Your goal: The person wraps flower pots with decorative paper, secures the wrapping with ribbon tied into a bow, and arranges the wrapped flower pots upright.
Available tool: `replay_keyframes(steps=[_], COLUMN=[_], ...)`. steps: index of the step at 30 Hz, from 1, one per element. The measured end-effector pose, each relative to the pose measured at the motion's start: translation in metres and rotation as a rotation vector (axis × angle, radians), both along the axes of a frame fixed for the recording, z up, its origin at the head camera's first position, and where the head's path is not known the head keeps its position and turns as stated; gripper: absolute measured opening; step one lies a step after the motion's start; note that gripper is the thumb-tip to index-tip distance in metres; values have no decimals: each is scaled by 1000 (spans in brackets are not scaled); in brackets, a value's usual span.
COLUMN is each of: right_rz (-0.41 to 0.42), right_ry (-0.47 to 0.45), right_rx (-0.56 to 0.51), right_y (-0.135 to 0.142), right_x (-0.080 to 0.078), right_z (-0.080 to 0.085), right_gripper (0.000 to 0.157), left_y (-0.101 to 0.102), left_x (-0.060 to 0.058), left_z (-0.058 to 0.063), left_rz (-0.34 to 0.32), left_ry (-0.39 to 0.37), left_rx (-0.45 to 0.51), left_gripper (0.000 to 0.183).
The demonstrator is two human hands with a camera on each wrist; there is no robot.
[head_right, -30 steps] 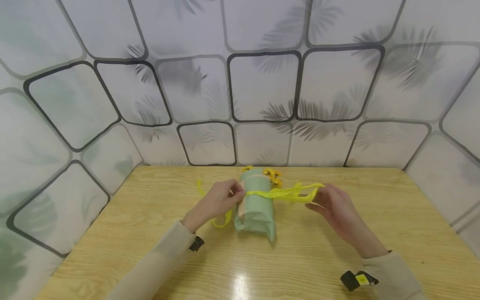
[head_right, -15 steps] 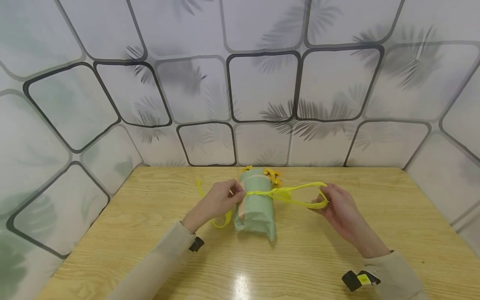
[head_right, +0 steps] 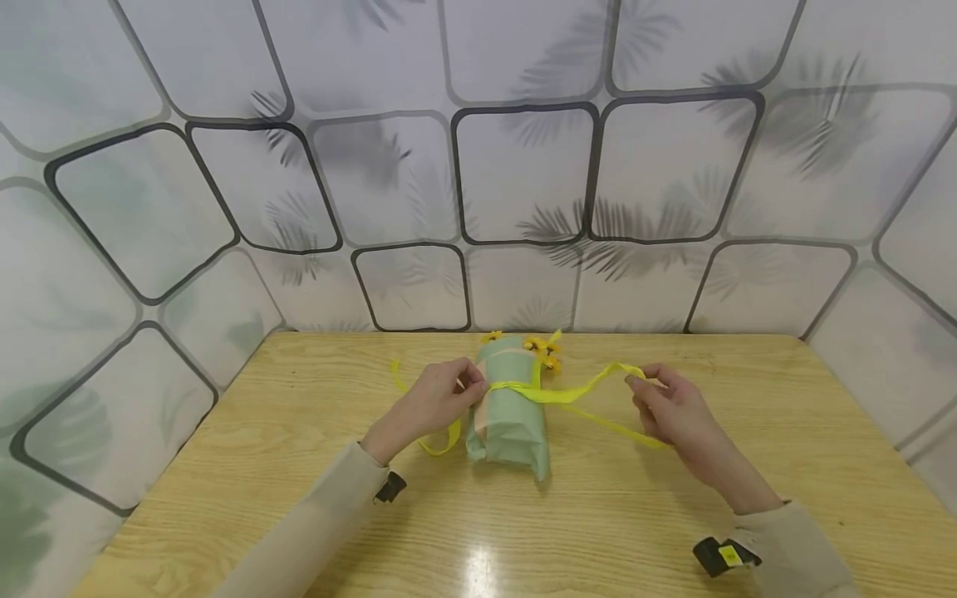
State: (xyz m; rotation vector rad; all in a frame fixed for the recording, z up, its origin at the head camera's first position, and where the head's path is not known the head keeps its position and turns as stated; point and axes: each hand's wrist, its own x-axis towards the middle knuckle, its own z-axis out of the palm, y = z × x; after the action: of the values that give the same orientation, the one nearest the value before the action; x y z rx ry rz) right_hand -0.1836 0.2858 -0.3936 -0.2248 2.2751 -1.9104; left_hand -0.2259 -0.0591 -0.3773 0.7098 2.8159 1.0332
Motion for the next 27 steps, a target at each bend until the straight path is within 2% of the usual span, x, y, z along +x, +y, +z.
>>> replay_keyframes(steps=[3,6,15,20,24,27], right_rz=[-2,38,25,30,10,-31], right_ry=[90,179,308,409,493,510], right_rx=[373,586,608,659,663,660], right_y=[-3,-7,-3,4,12,18], right_x=[3,5,10,11,13,15], right_z=[0,0,-1,-1,-2,-3], right_gripper=[37,43,32,16,16,16], left_y=[0,-1,0,0,1,1], left_x=[0,1,1,0,-1,0], left_z=[0,-1,0,-1,0,-1], left_rz=[-1,3,-1,0,1,1], left_ry=[-1,-3,2,9,10,7], left_rx=[0,0,0,-4,-5,-5], left_gripper=[16,16,16,16,16,16])
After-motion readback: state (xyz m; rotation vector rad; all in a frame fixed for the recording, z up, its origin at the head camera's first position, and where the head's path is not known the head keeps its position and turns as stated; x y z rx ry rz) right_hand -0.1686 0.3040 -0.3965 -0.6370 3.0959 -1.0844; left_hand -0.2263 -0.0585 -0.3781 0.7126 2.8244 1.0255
